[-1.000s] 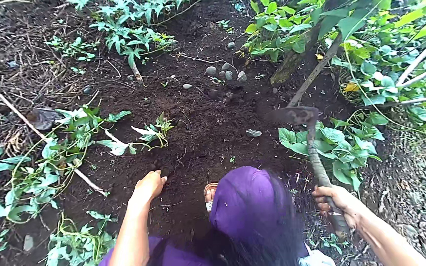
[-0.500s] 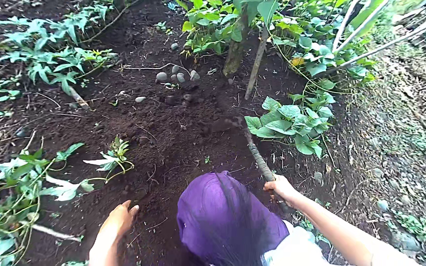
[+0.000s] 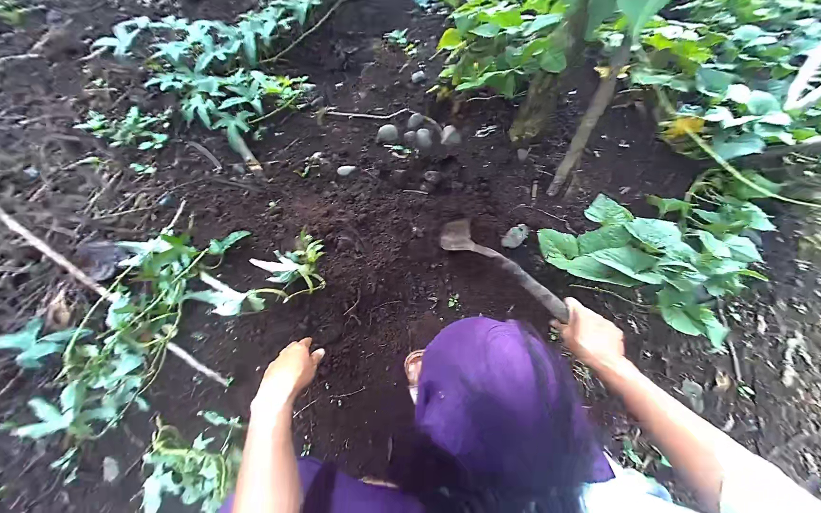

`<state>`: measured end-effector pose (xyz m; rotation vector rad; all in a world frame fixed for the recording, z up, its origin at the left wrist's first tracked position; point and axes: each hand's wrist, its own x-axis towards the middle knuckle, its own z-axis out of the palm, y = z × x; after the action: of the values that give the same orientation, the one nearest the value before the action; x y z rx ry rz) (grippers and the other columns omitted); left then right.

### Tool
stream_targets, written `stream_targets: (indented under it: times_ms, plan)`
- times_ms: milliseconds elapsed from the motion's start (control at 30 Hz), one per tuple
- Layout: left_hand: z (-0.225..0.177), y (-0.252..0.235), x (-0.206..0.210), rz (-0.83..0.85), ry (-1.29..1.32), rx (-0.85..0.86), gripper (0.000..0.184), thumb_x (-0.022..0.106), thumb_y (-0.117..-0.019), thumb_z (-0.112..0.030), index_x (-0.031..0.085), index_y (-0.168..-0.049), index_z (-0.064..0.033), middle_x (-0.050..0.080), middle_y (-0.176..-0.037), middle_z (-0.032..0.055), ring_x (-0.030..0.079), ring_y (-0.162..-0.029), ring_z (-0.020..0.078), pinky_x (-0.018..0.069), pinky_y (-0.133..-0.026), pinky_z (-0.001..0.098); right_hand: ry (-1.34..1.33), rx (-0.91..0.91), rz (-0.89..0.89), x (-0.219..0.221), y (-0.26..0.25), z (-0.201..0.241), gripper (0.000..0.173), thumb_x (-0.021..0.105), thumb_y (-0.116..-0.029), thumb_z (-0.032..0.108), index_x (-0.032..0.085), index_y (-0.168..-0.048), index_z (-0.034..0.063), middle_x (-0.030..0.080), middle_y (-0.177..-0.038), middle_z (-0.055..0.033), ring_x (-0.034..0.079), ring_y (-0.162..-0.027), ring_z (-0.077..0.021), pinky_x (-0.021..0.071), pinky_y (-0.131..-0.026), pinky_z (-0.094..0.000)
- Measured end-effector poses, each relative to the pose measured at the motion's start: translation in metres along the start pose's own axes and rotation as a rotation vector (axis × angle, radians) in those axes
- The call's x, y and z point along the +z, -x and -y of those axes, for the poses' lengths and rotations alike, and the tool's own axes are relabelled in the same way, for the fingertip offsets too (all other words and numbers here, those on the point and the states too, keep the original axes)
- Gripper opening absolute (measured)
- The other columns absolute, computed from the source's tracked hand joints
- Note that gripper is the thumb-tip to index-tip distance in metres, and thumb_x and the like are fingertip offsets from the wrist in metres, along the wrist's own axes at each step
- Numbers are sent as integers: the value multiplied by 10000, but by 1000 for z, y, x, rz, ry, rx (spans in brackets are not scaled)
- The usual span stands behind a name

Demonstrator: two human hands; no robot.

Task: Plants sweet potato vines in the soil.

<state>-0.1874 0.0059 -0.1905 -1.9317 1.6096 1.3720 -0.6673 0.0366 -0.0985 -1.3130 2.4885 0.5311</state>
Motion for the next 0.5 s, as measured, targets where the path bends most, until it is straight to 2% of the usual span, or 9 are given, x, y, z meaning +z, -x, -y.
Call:
stream_targets:
  times_ms: [67,100,133,167,200,233,333,433,500]
  plan:
    - [6,3,-1,-13,12,-25,533,455,-1106,-365,472,-1513,-22,516,-1497,263,503,-1397,428,389,-1134,634,-123,12,-24,8,6,-12,447,667,-998,309,592,-1345,37,664,-1226,-303,635,-1168,-495,468,-950,-709]
    - [7,3,-1,-18,12,-36,531,454,-1105,-368,481,-1505,-20,520,-1492,260,509,-1392,424,392,-1129,637,-260,11,-41,8,11,-14,410,710,-974,269,629,-1272,0,673,-1144,-303,654,-1083,-469,478,-911,-689]
    - [7,3,0,-16,10,-43,528,455,-1105,-368,490,-1494,-14,527,-1484,258,515,-1384,420,392,-1127,636,-424,7,-48,8,18,-12,346,738,-955,209,647,-1182,-36,665,-1007,-266,650,-913,-393,495,-812,-615]
    - [6,1,2,-3,9,-46,526,454,-1105,-365,495,-1488,-7,530,-1480,260,514,-1384,423,390,-1127,636,-601,7,-23,8,26,-6,255,720,-958,158,636,-1111,-28,609,-852,-157,578,-697,-242,494,-655,-457]
    - [5,-1,5,15,8,-45,523,454,-1105,-361,498,-1483,-1,529,-1480,264,509,-1388,426,385,-1128,637,-795,8,38,7,33,2,139,668,-978,121,601,-1040,16,550,-714,-38,517,-529,-107,488,-512,-297]
    - [3,-4,7,30,4,-39,517,455,-1104,-359,506,-1475,-1,532,-1476,266,510,-1386,428,387,-1126,640,-1009,14,146,6,36,14,59,587,-1019,90,553,-996,49,508,-621,26,481,-443,-49,474,-440,-223]
    - [-7,-15,10,59,20,1,523,458,-1103,-367,494,-1493,-19,540,-1473,254,518,-1382,417,394,-1128,634,-1339,-11,448,27,11,48,105,482,-1067,97,528,-973,82,508,-588,52,469,-439,-30,435,-431,-190]
    - [-6,-17,14,52,67,27,530,459,-1104,-361,470,-1521,-34,539,-1485,242,508,-1399,401,386,-1148,613,-1321,-23,446,59,-13,83,99,503,-1027,28,579,-965,38,601,-669,22,565,-554,-41,497,-547,-218]
    - [1,-13,12,34,90,8,531,465,-1104,-355,466,-1526,-32,536,-1488,246,504,-1404,403,377,-1158,605,-1391,-51,445,55,-18,99,104,474,-1027,0,564,-981,27,605,-678,20,573,-554,-38,504,-548,-206]
